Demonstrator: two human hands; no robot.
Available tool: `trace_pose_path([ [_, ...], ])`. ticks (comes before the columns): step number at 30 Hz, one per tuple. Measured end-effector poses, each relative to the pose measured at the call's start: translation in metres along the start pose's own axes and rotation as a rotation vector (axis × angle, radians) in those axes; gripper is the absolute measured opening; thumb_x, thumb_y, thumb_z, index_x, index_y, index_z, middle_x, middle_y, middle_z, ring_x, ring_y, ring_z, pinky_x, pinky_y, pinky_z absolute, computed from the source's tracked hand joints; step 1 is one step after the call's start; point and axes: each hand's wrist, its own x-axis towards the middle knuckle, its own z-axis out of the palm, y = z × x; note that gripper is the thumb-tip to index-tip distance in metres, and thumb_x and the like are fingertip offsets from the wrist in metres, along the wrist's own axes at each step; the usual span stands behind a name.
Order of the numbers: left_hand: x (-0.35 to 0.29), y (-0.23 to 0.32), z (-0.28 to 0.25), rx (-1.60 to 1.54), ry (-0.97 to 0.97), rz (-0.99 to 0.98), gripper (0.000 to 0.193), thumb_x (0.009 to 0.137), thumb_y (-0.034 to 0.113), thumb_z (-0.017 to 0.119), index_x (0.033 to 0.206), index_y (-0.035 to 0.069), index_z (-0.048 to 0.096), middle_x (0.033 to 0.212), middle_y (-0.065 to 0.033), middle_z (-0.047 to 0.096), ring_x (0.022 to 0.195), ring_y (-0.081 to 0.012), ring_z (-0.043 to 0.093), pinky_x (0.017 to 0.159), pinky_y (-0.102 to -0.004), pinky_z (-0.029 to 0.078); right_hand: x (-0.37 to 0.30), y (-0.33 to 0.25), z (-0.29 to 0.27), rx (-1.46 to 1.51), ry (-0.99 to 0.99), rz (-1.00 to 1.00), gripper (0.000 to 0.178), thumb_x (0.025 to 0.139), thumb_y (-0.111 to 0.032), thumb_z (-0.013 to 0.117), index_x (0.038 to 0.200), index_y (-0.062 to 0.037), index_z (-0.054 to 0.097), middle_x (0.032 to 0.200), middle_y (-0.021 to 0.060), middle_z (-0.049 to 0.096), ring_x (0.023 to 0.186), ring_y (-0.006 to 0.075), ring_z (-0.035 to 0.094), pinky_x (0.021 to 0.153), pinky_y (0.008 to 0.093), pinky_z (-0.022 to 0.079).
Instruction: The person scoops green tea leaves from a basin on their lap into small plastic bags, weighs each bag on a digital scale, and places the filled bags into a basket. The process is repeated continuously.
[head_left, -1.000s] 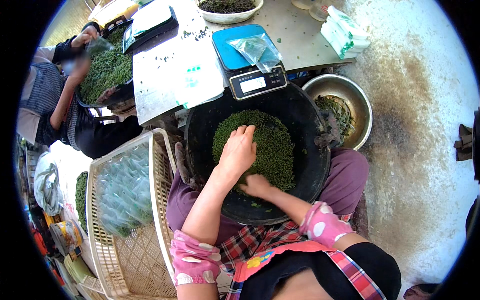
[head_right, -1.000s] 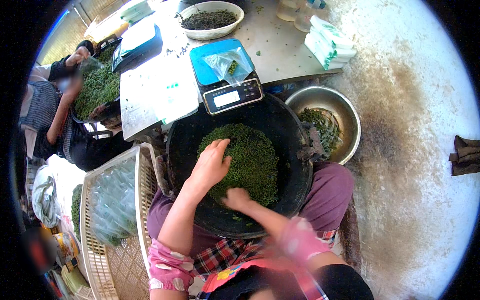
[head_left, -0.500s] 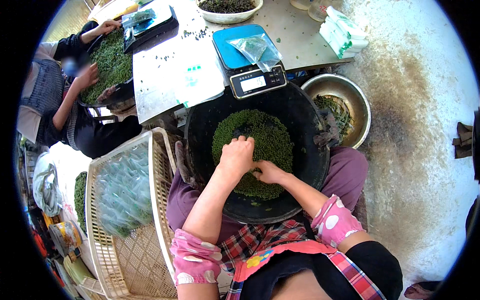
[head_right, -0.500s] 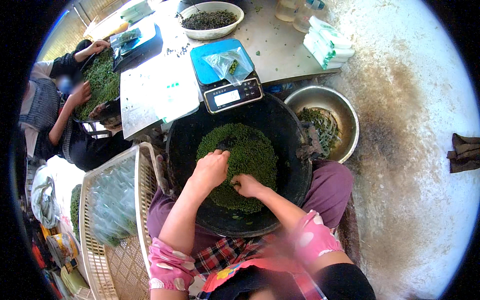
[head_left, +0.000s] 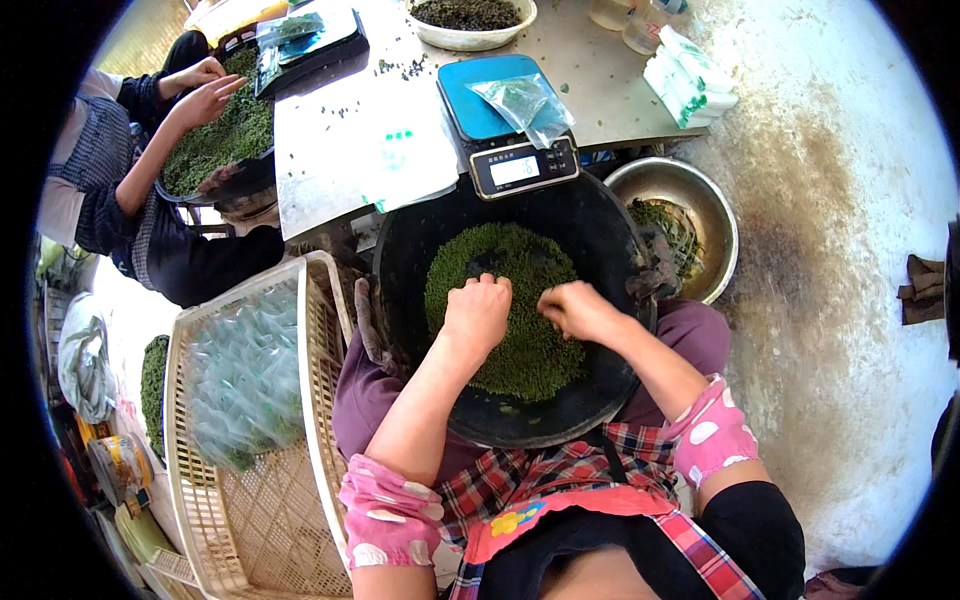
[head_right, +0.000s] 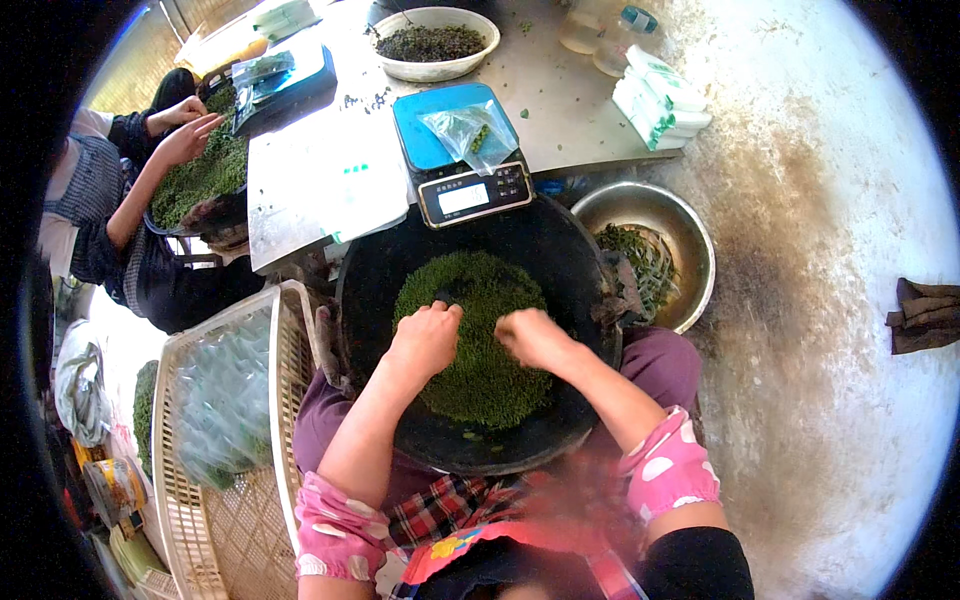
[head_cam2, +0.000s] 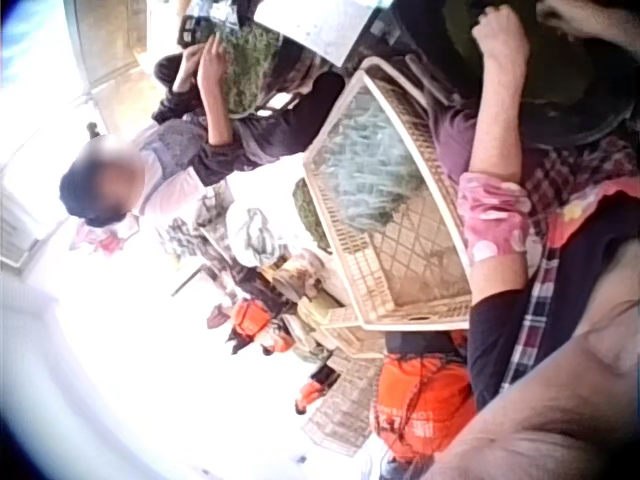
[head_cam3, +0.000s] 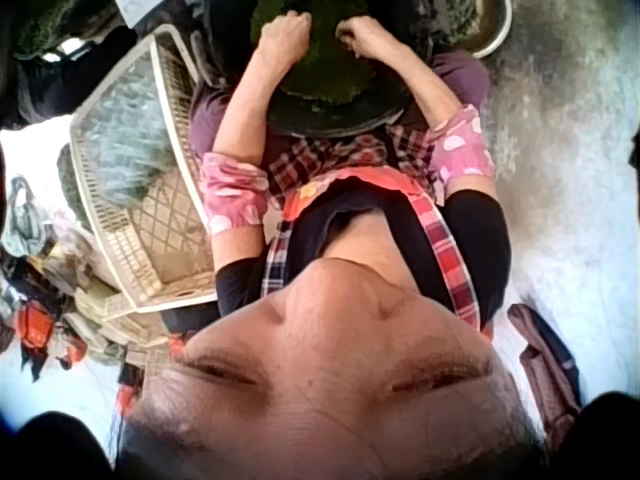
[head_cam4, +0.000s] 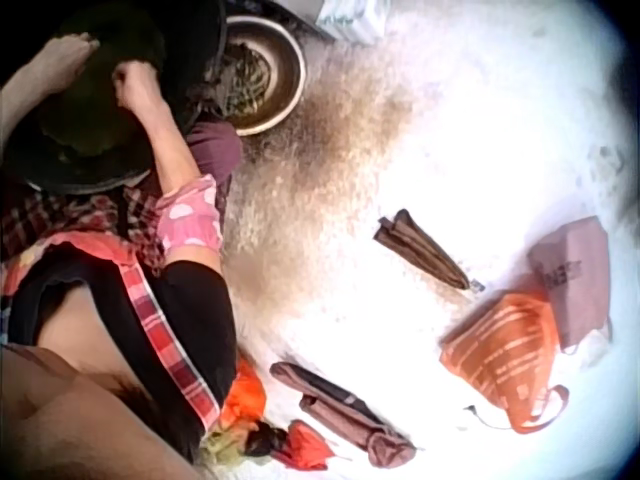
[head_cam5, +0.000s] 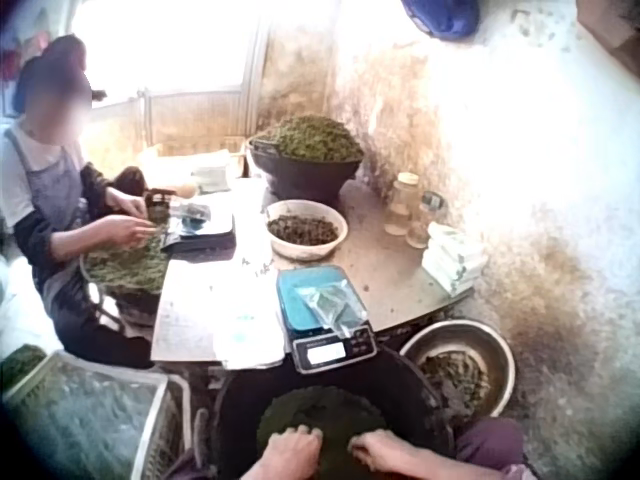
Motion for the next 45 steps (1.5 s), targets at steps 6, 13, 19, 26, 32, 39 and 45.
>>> trace_pose_path([
  [6, 0.001, -0.001, -0.001, 0.006, -0.017, 0.014, 0.018, 0.082, 0.007, 0.063, 0.098, 0.002, 0.059, 0.097, -0.0156, 0.064, 0.091, -0.0323, 0.067, 0.072, -0.0434, 0.058, 0.007, -0.056, -0.085, 0.349, 0.492, -0.33, 0.017, 0.094, -0.008, 0.059, 0.107, 0.0014, 0.064, 0.075, 0.0081, 0.062, 0.061, 0.0113, 0.06, 0.055, 0.0256, 0.051],
  [13, 0.001, -0.003, -0.002, 0.031, -0.016, 0.039, 0.015, 0.081, 0.005, 0.061, 0.096, 0.002, 0.059, 0.095, -0.0156, 0.064, 0.09, -0.0321, 0.067, 0.071, -0.0429, 0.058, 0.062, -0.087, -0.138, -0.099, 0.926, -0.552, 0.024, 0.095, -0.007, 0.057, 0.116, 0.0012, 0.063, 0.095, 0.0143, 0.07, 0.063, 0.0155, 0.062, 0.065, 0.028, 0.054],
  [19, 0.002, -0.001, 0.001, 0.046, 0.011, 0.025, 0.016, 0.08, 0.005, 0.06, 0.096, 0.003, 0.06, 0.096, -0.0153, 0.065, 0.09, -0.031, 0.067, 0.072, -0.0425, 0.058, 0.045, -0.036, -0.066, 0.406, 0.706, -0.343, 0.015, 0.093, -0.005, 0.058, 0.106, 0.0004, 0.064, 0.082, 0.0098, 0.067, 0.063, 0.0149, 0.064, 0.06, 0.0277, 0.053],
  [26, 0.004, -0.001, 0.008, 0.045, 0.0, 0.036, 0.017, 0.08, 0.006, 0.061, 0.097, 0.003, 0.06, 0.095, -0.0155, 0.065, 0.091, -0.0312, 0.068, 0.072, -0.0426, 0.058, 0.013, 0.036, 0.176, -0.247, -0.094, 0.024, 0.032, 0.082, -0.028, 0.069, 0.106, -0.0073, 0.066, 0.1, 0.0197, 0.067, 0.101, 0.0384, 0.063, 0.085, 0.0508, 0.052],
  [32, 0.003, -0.004, 0.001, 0.028, -0.01, 0.032, 0.016, 0.081, 0.006, 0.06, 0.096, 0.003, 0.06, 0.095, -0.0155, 0.065, 0.091, -0.0324, 0.067, 0.077, -0.045, 0.055, 0.015, 0.013, 0.143, -0.046, 0.069, -0.13, 0.024, 0.092, -0.03, 0.058, 0.094, -0.0065, 0.063, 0.085, 0.018, 0.068, 0.082, 0.041, 0.065, 0.072, 0.0536, 0.051],
  [39, 0.004, -0.001, 0.001, 0.054, 0.001, 0.05, 0.02, 0.08, 0.014, 0.069, 0.096, 0.004, 0.061, 0.095, -0.014, 0.066, 0.093, -0.0319, 0.066, 0.083, -0.0447, 0.051, 0.018, 0.009, 0.075, -0.113, 0.034, 0.0, 0.03, 0.094, -0.035, 0.057, 0.105, -0.0076, 0.063, 0.087, 0.0213, 0.069, 0.083, 0.0416, 0.066, 0.076, 0.054, 0.052],
  [45, 0.007, -0.006, 0.009, 0.073, 0.042, 0.09, 0.018, 0.081, 0.012, 0.065, 0.097, 0.004, 0.061, 0.095, -0.0139, 0.066, 0.092, -0.0314, 0.067, 0.087, -0.0436, 0.049, 0.023, -0.017, -0.009, 0.059, 0.578, -0.33, 0.041, 0.089, -0.026, 0.065, 0.124, -0.0056, 0.059, 0.096, 0.0178, 0.071, 0.085, 0.0354, 0.07, 0.075, 0.0437, 0.056],
])
